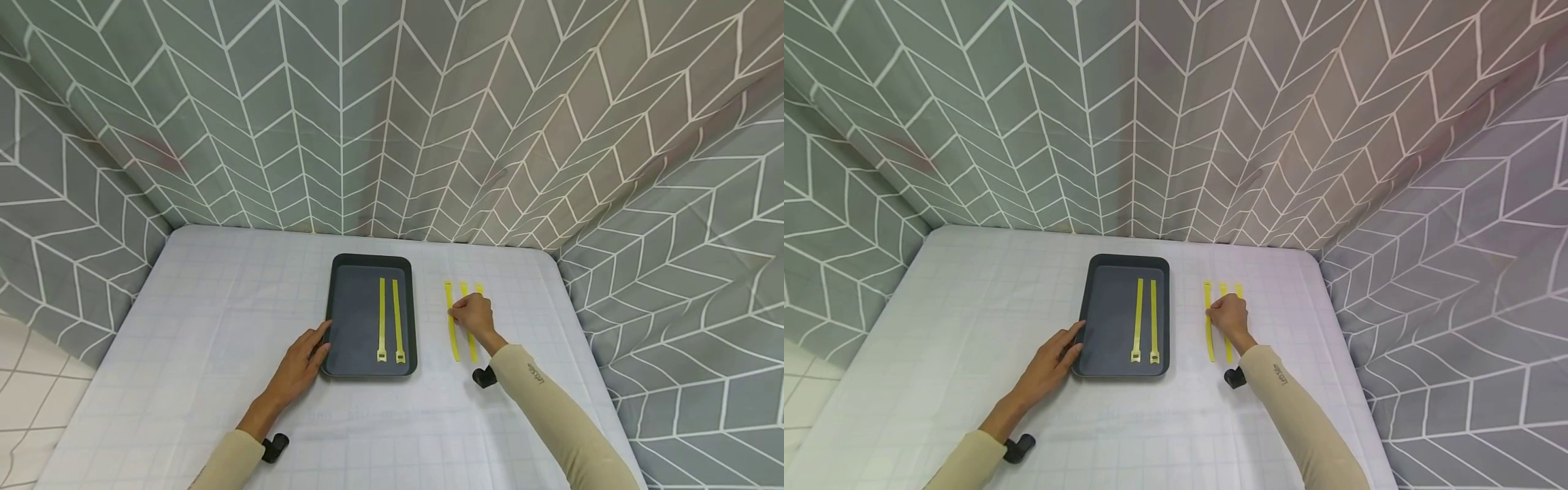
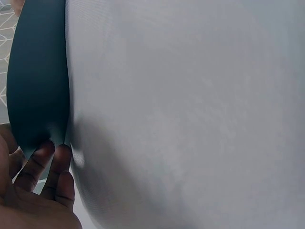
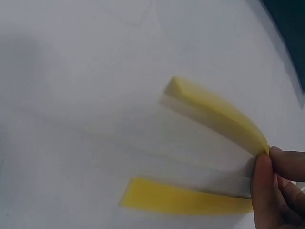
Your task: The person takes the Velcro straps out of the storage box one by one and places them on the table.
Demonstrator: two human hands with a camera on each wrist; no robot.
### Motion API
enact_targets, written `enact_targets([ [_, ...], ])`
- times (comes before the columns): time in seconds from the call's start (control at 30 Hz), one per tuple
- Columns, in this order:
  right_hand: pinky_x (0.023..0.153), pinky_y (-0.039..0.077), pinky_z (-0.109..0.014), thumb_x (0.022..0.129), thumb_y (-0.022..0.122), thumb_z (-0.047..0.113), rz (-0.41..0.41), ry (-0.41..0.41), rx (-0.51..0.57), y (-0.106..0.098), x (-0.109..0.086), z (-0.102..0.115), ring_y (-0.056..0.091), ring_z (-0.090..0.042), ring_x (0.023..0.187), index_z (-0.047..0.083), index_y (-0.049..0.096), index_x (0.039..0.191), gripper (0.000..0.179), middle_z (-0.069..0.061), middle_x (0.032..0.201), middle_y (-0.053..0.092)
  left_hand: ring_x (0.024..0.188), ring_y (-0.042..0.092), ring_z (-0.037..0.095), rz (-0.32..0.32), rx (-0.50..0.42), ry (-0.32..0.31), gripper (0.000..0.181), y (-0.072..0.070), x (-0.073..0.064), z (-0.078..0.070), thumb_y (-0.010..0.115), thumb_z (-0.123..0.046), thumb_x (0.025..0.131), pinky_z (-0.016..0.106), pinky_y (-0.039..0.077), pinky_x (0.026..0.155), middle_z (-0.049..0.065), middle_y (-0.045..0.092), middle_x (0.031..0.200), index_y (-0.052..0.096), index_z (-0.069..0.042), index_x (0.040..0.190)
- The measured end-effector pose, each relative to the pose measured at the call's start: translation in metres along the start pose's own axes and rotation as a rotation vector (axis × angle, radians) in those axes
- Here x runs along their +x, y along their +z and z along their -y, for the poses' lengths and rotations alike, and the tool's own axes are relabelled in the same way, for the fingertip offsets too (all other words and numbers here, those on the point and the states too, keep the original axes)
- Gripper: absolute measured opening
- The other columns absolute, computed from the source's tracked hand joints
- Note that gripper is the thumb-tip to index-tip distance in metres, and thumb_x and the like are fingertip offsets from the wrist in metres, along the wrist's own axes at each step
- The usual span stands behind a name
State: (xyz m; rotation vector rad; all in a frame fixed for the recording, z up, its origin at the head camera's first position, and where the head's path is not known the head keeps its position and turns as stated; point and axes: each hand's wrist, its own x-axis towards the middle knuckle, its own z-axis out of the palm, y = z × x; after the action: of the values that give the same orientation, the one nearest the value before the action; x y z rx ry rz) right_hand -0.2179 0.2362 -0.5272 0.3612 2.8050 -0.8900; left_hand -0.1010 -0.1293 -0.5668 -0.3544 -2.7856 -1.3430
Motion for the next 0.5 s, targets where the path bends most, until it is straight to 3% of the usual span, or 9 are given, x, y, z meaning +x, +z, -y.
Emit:
enact_targets([
  [0.5,0.058,0.049,-0.028,0.088,0.076,0.016,-0.022,-0.053,-0.058,-0.0006,-0.0018,0.0001,0.061,-0.015,0.061,0.001,0.078,0.085,0.016,-0.006,0.070,0.072,0.084,0.048,0.009,-0.004,0.001,0.013,0.051,0.0006,0.0000,0.0008,0.057,-0.014,0.103,0.033,0.043,0.078,0.000,0.059,0.101,0.044,-0.004,0.151],
])
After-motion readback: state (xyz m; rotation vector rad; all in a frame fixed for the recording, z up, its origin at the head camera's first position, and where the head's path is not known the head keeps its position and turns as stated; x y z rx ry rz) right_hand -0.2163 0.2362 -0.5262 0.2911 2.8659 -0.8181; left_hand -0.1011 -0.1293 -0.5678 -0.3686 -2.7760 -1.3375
